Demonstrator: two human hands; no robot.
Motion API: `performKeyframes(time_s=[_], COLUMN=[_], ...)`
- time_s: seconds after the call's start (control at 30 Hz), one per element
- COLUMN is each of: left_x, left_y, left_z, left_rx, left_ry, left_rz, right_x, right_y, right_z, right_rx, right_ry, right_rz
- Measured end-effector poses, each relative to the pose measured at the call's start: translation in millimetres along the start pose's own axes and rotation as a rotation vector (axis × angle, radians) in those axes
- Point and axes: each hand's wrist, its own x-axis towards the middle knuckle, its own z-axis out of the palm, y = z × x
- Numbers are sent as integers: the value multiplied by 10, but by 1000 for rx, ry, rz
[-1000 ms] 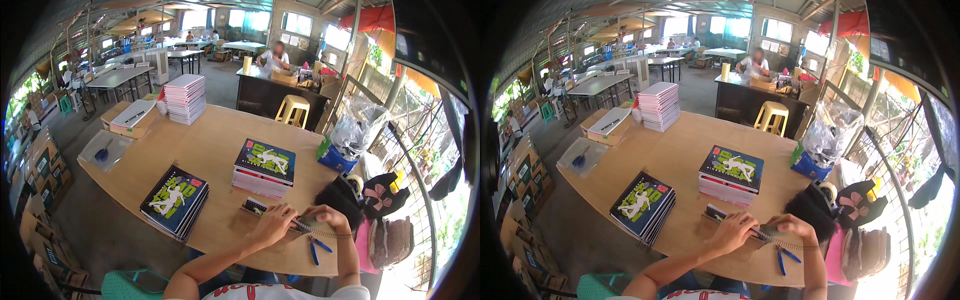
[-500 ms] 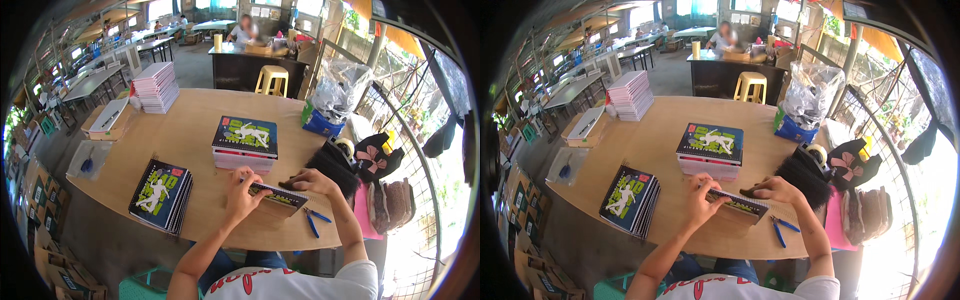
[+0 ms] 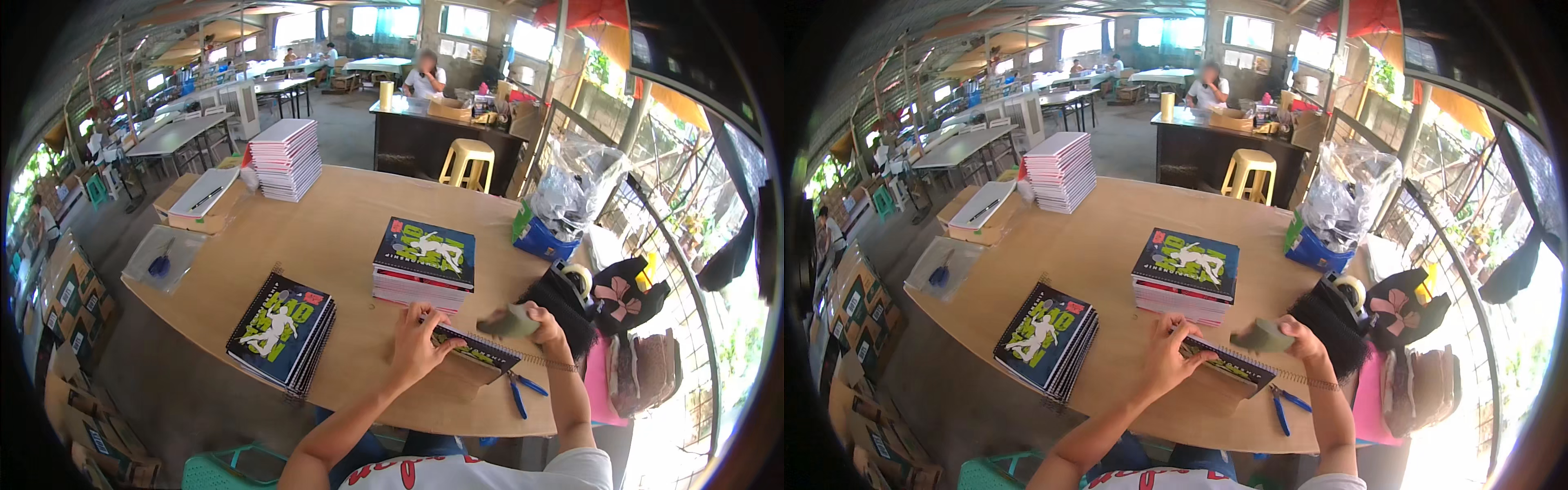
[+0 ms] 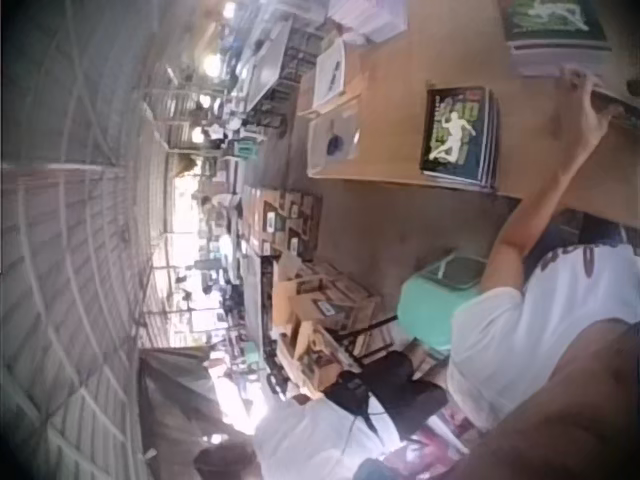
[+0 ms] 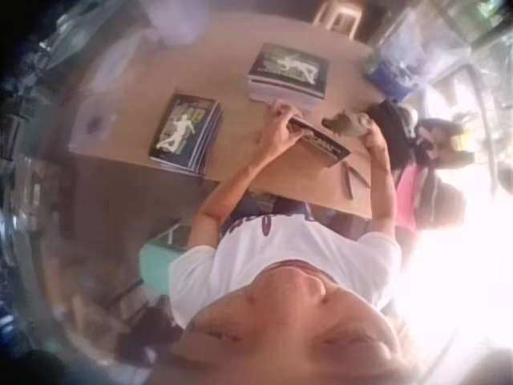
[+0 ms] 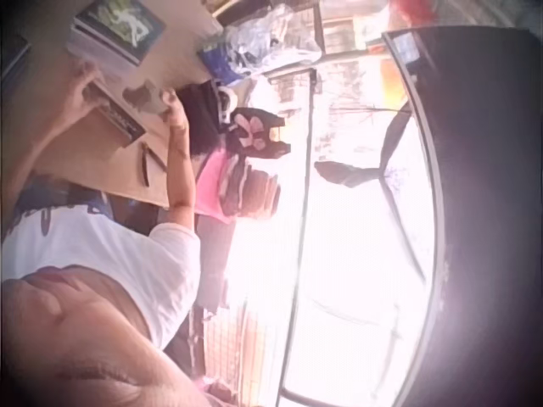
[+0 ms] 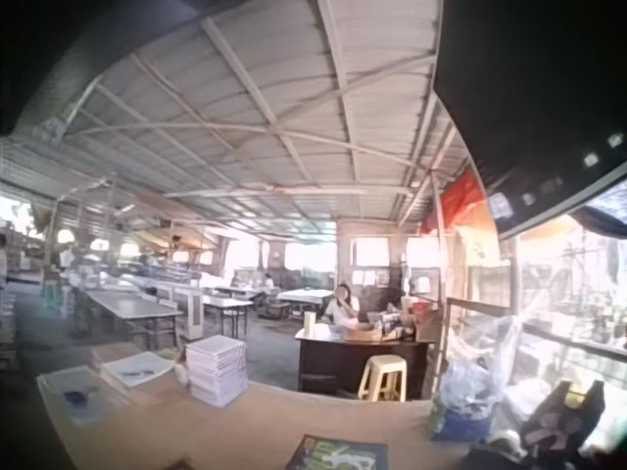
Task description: The person binds notebooks by manually inserting a spiral coil into the pre-punched holes of stacked covers and pages, then using a small tool to trim or secure the coil ends.
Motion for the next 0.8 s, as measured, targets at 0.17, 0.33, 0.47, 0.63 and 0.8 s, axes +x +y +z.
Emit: performKeyframes(time_s=[0.17, 0.33, 0.47, 0.63, 0.8], left_x=[-72, -94, -120, -79, 2], left_y=[-94, -69, -34, -10, -177], left_z=[-8, 22, 40, 7, -66], left_rx=[5, 16, 23, 83, -294], left_ry=[-4, -3, -16, -8, 165], left_rz=[11, -10, -49, -17, -73], right_x=[178, 293, 228, 241, 380], right_y=[-99, -179, -237, -466, -660], right_z=[170, 231, 301, 330, 171], right_rx=[39, -530, 335, 612, -480], right_ry=[144, -89, 24, 90, 154], right_rz=[240, 277, 205, 80, 269])
